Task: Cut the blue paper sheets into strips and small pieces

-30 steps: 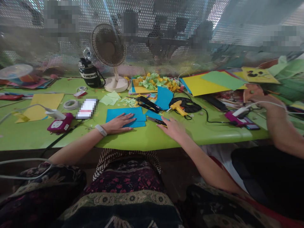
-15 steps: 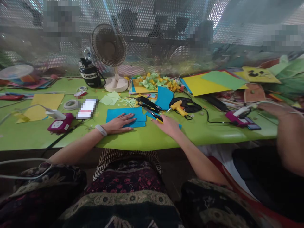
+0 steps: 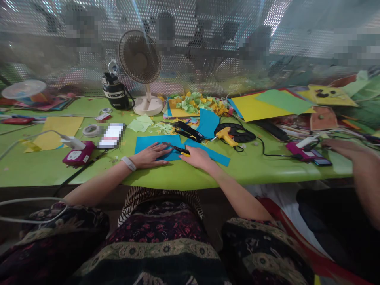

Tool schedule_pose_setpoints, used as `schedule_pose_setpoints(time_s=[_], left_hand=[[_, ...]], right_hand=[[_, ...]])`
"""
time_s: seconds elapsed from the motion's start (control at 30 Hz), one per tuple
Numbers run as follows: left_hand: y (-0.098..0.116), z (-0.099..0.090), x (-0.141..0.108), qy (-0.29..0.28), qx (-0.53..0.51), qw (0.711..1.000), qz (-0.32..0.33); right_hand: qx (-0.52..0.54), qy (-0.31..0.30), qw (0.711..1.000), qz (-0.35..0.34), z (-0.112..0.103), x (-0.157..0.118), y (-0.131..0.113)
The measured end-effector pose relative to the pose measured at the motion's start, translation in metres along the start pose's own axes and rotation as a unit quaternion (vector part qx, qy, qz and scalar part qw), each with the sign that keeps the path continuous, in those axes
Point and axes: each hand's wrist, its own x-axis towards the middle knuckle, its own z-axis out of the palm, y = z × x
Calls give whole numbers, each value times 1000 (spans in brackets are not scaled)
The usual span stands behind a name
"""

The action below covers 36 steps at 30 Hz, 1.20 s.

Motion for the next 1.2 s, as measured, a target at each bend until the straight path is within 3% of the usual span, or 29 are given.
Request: schedule_pose_setpoints(time_s=[0.33, 0.67, 0.9, 1.2], left_hand=[[0, 0, 0, 7, -13, 1000, 5], [2, -4, 1, 17, -3, 1000, 4], [6, -16, 18, 16, -16, 999, 49], [0, -11, 34, 11, -46, 997, 66]], right_hand=[[11, 23, 999, -27, 6, -2, 3], [87, 48, 994, -40, 3, 0, 7], [61, 48, 995, -67, 3, -2, 8], [58, 37, 994, -81, 2, 1, 8]])
